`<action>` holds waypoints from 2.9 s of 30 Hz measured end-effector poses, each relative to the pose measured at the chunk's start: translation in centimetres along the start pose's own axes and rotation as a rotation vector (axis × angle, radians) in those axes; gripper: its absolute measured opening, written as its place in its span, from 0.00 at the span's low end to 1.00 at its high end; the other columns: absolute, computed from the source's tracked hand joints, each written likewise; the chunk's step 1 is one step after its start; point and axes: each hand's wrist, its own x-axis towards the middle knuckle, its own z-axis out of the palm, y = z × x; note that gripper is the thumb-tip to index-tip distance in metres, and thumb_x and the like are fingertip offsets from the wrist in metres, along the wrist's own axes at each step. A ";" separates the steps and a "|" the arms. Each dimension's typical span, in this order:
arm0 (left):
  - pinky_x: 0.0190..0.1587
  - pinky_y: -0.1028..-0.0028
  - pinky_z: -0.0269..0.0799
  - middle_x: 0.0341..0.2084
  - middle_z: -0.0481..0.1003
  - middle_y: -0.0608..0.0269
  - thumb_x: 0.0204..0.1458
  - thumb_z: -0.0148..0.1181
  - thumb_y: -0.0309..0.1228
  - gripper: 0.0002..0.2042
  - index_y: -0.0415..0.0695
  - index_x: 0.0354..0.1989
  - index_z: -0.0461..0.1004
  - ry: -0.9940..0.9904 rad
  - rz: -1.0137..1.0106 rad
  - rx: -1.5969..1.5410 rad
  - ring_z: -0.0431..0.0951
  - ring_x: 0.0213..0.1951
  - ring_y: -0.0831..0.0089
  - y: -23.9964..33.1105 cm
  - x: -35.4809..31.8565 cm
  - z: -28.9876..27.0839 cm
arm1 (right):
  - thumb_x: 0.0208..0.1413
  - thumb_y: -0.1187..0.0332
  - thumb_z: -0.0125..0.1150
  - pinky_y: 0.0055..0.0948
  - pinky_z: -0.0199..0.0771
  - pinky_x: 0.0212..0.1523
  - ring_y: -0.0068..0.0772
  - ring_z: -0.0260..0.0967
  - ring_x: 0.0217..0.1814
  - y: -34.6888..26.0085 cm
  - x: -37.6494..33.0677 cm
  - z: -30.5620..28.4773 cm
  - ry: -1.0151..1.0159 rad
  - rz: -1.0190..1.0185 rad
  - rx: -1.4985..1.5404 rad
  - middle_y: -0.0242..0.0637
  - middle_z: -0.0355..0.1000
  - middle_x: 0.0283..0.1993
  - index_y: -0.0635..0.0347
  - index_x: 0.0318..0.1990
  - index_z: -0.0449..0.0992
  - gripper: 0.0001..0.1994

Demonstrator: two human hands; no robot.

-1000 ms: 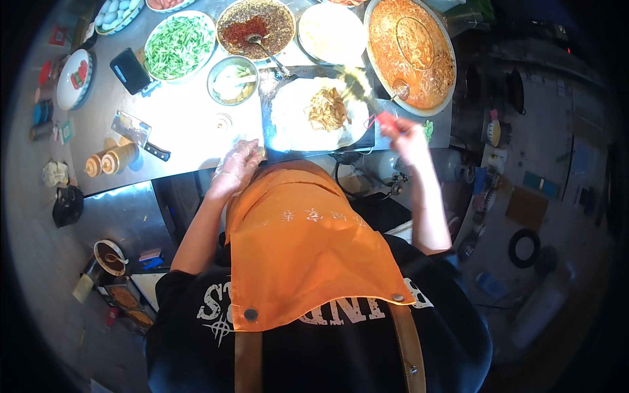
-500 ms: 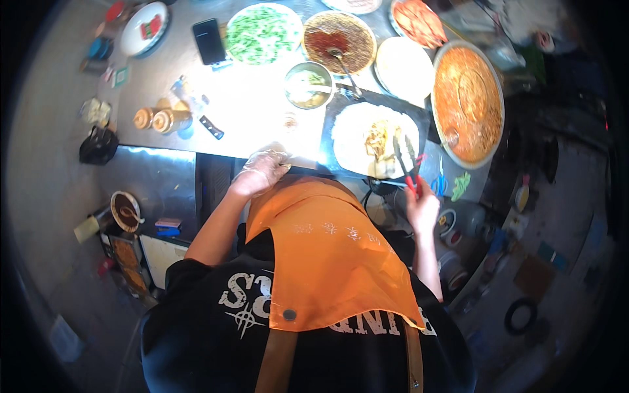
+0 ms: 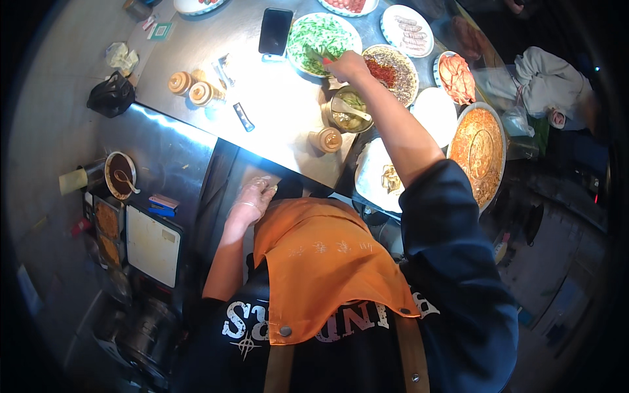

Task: The person prepares a wrap by placing a flatbread on the counter, adding cooked noodles and sauce, then folding and rolling it into a cylindrical shape. The person repeats the process with a second wrap, using tongs to transfer noodles and a squeeze bottle to add sauce.

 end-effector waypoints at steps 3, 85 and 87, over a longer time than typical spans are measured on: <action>0.53 0.62 0.80 0.50 0.82 0.43 0.63 0.65 0.30 0.15 0.34 0.54 0.81 0.090 -0.106 -0.091 0.84 0.51 0.49 -2.7 -1.8 0.9 | 0.54 0.49 0.73 0.38 0.82 0.46 0.38 0.84 0.38 0.2 1.2 2.2 0.157 0.027 0.035 0.44 0.84 0.34 0.67 0.35 0.87 0.23; 0.65 0.63 0.73 0.57 0.79 0.44 0.65 0.61 0.35 0.19 0.38 0.60 0.79 -0.029 -0.316 0.107 0.79 0.61 0.51 -9.1 -10.7 -4.2 | 0.65 0.80 0.61 0.22 0.76 0.28 0.30 0.81 0.36 10.9 -14.8 22.3 -0.090 0.043 1.287 0.42 0.79 0.44 0.66 0.65 0.64 0.23; 0.66 0.62 0.72 0.59 0.79 0.45 0.66 0.59 0.36 0.19 0.39 0.60 0.79 0.007 -0.312 0.055 0.78 0.62 0.51 -10.6 -10.6 -5.3 | 0.65 0.82 0.58 0.23 0.76 0.28 0.31 0.80 0.36 7.8 -13.7 22.8 -0.050 0.070 1.371 0.43 0.77 0.42 0.67 0.64 0.63 0.21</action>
